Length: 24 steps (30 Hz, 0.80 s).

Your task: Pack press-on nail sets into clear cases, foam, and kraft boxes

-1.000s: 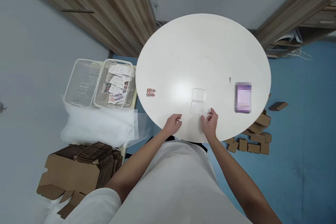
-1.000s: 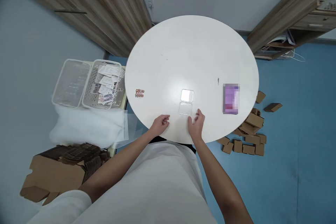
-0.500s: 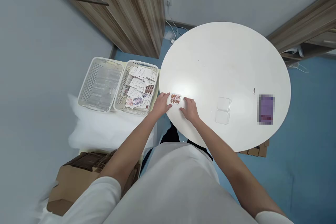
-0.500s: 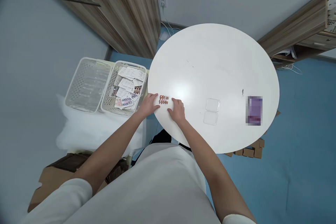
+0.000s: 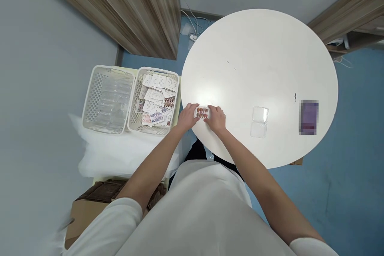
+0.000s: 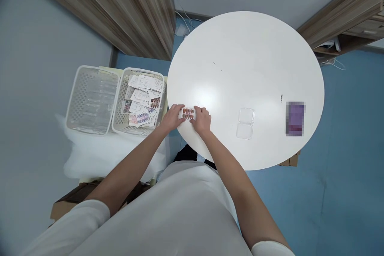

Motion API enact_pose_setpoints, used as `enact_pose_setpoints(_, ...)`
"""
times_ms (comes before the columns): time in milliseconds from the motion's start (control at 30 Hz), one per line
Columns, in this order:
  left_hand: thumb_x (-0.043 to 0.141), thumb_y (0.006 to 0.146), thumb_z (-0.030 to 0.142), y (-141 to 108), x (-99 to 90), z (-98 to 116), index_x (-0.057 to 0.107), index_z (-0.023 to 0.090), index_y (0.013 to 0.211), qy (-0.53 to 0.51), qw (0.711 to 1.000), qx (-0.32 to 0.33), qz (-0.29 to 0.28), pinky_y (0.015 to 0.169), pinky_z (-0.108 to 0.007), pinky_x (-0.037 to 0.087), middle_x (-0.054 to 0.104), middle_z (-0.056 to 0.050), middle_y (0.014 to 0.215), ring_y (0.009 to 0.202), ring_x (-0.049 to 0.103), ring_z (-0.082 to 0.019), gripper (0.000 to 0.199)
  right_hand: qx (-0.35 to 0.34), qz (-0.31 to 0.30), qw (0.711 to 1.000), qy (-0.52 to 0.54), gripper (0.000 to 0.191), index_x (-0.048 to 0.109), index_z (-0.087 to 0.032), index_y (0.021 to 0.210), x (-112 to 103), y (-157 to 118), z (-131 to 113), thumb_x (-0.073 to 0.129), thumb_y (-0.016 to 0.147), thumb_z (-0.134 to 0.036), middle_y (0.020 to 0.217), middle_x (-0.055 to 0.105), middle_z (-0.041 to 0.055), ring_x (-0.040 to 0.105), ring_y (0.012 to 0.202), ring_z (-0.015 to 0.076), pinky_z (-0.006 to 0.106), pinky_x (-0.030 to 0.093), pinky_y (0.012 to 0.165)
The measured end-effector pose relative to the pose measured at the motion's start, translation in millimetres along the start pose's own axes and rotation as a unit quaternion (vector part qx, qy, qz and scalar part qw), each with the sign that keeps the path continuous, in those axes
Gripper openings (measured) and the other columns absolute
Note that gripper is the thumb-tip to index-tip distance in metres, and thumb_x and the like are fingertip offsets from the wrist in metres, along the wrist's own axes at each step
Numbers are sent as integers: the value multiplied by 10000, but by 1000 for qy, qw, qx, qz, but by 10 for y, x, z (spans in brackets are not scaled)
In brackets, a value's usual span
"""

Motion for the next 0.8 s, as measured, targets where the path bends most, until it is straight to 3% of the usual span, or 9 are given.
enact_pose_setpoints(200, 552, 737, 168, -133, 101, 23, 349, 189, 1255, -33, 998, 5, 55, 742, -315, 430, 530, -66, 998, 852, 520, -182, 557, -80, -2, 996, 32, 615, 264, -214, 1312, 53, -121, 12, 531, 757, -217, 1080, 506, 94, 466, 984, 234, 391, 325, 835)
enact_pose_setpoints(400, 605, 699, 191, -321, 143, 228, 296, 172, 1300, -50, 997, 21, 55, 740, -311, 437, 506, -57, 958, 792, 504, -165, 676, -155, -3, 984, 93, 737, 128, -207, 1369, -73, -336, 174, 522, 746, -193, 1111, 473, 106, 461, 1013, 249, 401, 374, 831)
enact_pose_setpoints(600, 603, 715, 233, -479, 280, 796, 268, 201, 1318, -51, 996, 71, 30, 742, -315, 435, 499, -51, 970, 785, 501, -159, 691, -183, 10, 968, 174, 718, 165, -241, 1361, -473, -702, 675, 532, 745, -202, 1051, 475, 79, 495, 935, 217, 377, 440, 796)
enact_pose_setpoints(800, 633, 689, 281, -432, 735, 1491, 339, 210, 1268, -49, 993, 100, -25, 757, -335, 441, 515, -69, 1049, 849, 525, -189, 653, -151, -12, 976, 154, 682, 265, -256, 1323, -847, -999, 1504, 584, 721, -272, 1050, 492, 65, 473, 999, 226, 397, 410, 854)
Point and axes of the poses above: each hand's wrist, its own y-axis towards the middle knuckle, its own x-axis out of the palm, z = x × y, the point moved 3 cm from there along y, towards the middle knuckle
